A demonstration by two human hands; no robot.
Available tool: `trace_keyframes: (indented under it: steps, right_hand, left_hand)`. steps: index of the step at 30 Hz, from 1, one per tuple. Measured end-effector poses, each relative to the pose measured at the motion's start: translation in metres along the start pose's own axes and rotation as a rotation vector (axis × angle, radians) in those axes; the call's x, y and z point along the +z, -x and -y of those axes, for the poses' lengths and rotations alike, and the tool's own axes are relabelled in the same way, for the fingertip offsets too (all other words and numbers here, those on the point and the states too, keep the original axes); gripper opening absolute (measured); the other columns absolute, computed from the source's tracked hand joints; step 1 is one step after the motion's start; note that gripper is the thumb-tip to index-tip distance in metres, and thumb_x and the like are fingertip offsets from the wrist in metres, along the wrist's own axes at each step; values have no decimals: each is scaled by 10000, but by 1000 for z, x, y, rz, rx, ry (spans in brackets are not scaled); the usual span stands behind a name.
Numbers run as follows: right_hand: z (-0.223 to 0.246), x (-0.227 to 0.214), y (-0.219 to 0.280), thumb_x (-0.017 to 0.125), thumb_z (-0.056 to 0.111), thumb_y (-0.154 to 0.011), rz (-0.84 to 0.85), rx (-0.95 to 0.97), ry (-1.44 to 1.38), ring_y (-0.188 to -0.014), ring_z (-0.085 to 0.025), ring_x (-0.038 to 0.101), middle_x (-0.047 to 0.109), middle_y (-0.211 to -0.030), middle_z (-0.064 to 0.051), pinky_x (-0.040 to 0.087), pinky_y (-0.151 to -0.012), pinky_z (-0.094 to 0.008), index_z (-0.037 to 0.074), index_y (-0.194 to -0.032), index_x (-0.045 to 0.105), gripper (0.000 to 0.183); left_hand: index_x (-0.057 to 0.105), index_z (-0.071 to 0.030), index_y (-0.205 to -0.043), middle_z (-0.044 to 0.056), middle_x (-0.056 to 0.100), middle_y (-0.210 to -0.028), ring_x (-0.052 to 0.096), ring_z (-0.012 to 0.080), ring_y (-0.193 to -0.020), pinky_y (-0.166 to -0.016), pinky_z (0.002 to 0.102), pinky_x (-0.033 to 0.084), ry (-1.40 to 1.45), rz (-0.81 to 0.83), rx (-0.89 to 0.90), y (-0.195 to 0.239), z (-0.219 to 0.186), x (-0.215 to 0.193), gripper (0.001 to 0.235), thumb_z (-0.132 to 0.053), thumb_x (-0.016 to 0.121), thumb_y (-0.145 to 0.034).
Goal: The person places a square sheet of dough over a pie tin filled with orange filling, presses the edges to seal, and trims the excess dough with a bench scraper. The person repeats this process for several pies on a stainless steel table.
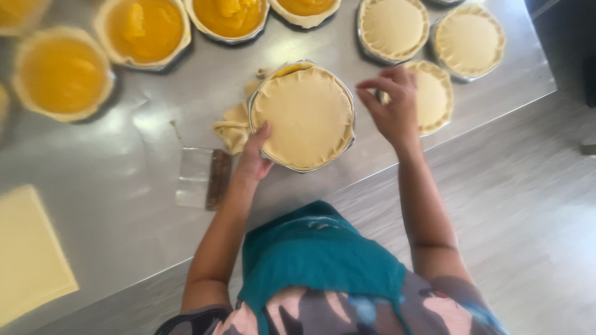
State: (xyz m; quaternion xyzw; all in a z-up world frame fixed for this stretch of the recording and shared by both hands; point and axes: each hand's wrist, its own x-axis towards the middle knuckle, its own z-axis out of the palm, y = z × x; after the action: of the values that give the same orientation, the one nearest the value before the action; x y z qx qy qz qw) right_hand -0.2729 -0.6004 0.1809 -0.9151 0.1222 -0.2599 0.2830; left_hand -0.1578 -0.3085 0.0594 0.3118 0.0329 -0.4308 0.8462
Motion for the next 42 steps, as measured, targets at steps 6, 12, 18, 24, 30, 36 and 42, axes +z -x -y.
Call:
trace_keyframes:
  steps: [6, 12, 18, 24, 30, 36, 42]
  right_hand:
    - [20, 20, -71, 881, 182, -811, 163, -135, 68, -1027, -316, 502, 633, -1015, -72, 436, -954, -441, 127, -892, 831, 110]
    - [-3, 34, -89, 879, 246, -775, 276, -22, 171, -1000, -333, 499, 686, -954, -47, 406, -911, -459, 106, -830, 824, 160]
    - [-17, 45, -93, 863, 221, -784, 257, 7, 163, -998, -331, 505, 697, -946, -33, 405, -895, -453, 106, -819, 819, 128]
    - [-25, 55, -90, 855, 183, -763, 204, 35, 205, -988, -315, 520, 701, -932, -19, 403, -892, -438, 98, -802, 813, 102]
    - [-18, 48, -92, 867, 205, -789, 167, 33, 185, -944, -324, 531, 714, -892, -15, 397, -862, -441, 106, -831, 823, 116]
    - [-6, 31, -84, 857, 245, -843, 248, 73, 129, -914, -280, 569, 706, -887, -21, 422, -877, -422, 130, -880, 818, 127]
    - [-2, 52, -87, 853, 244, -805, 246, 61, 207, -922, -322, 571, 707, -861, -41, 405, -868, -461, 122, -828, 828, 127]
  left_hand:
    - [423, -6, -1482, 145, 593, -1377, 594, 255, -1265, -1039, 382, 517, -30, -46, 101, -23, 57, 52, 769, -372, 767, -900]
    - [395, -7, -1474, 169, 587, -1372, 589, 267, -1269, -1056, 367, 513, -100, -136, 79, -37, 73, 73, 803, -379, 775, -873]
    - [484, 2, -1422, 125, 639, -1307, 619, 224, -1196, -1009, 361, 511, -81, -37, 91, -45, 72, 73, 668, -333, 761, -915]
    - [531, 2, -1385, 123, 651, -1277, 635, 208, -1161, -978, 349, 525, -116, -54, 39, -52, 72, 66, 599, -313, 757, -929]
    - [520, -2, -1390, 125, 646, -1288, 625, 217, -1175, -984, 353, 522, -91, -47, 18, -59, 69, 67, 627, -317, 773, -911]
    - [495, 4, -1401, 145, 641, -1295, 633, 236, -1180, -1001, 373, 530, -110, -26, 3, -63, 66, 75, 658, -329, 765, -901]
    - [518, 16, -1387, 142, 647, -1286, 628, 236, -1177, -997, 361, 526, -107, -14, -10, -66, 69, 76, 639, -315, 776, -905]
